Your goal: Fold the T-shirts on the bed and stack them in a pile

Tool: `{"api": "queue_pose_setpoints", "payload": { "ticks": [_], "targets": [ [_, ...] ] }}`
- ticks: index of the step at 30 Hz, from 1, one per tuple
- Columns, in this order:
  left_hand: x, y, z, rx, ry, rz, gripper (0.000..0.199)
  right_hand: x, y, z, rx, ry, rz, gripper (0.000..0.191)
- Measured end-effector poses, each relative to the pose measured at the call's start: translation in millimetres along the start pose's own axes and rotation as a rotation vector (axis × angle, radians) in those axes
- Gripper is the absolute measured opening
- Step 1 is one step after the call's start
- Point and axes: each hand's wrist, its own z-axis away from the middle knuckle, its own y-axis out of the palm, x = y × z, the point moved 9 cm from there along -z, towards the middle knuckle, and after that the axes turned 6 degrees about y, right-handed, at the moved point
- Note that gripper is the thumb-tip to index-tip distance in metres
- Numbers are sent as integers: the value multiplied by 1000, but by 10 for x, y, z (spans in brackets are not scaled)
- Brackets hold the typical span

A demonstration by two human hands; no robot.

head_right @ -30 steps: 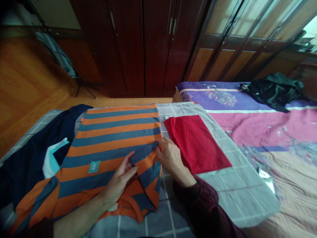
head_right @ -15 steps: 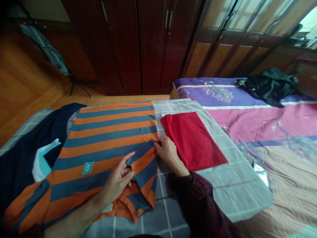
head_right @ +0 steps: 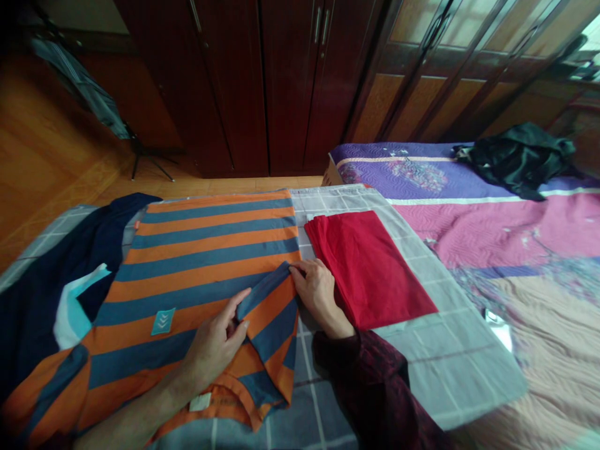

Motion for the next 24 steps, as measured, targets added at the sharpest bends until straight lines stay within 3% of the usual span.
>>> {"api": "queue_pose_setpoints", "payload": {
  "ticks": [4,8,13,19,22,24],
  "targets": [
    [6,-83,-23,-45,-10,67,41,16,5,21,1,-20,27,23],
    [-29,-151,-32,-75,37,-46,37,57,19,45,-5,-46,54,23],
    [-35,-71,-20,-25,69,-241,40,100,10,69,-26,-94,92,21],
    [25,-40,-41,-46,74,-276,41,72,-17,79,-50,-92,101,18],
    [-82,-139,-6,-176,191,-288,43,89,-58,95,-86,-84,117,19],
    [-265,-192,77,-254,352,-277,41,157,-107,123,-131,-128,109,23]
  ]
}}
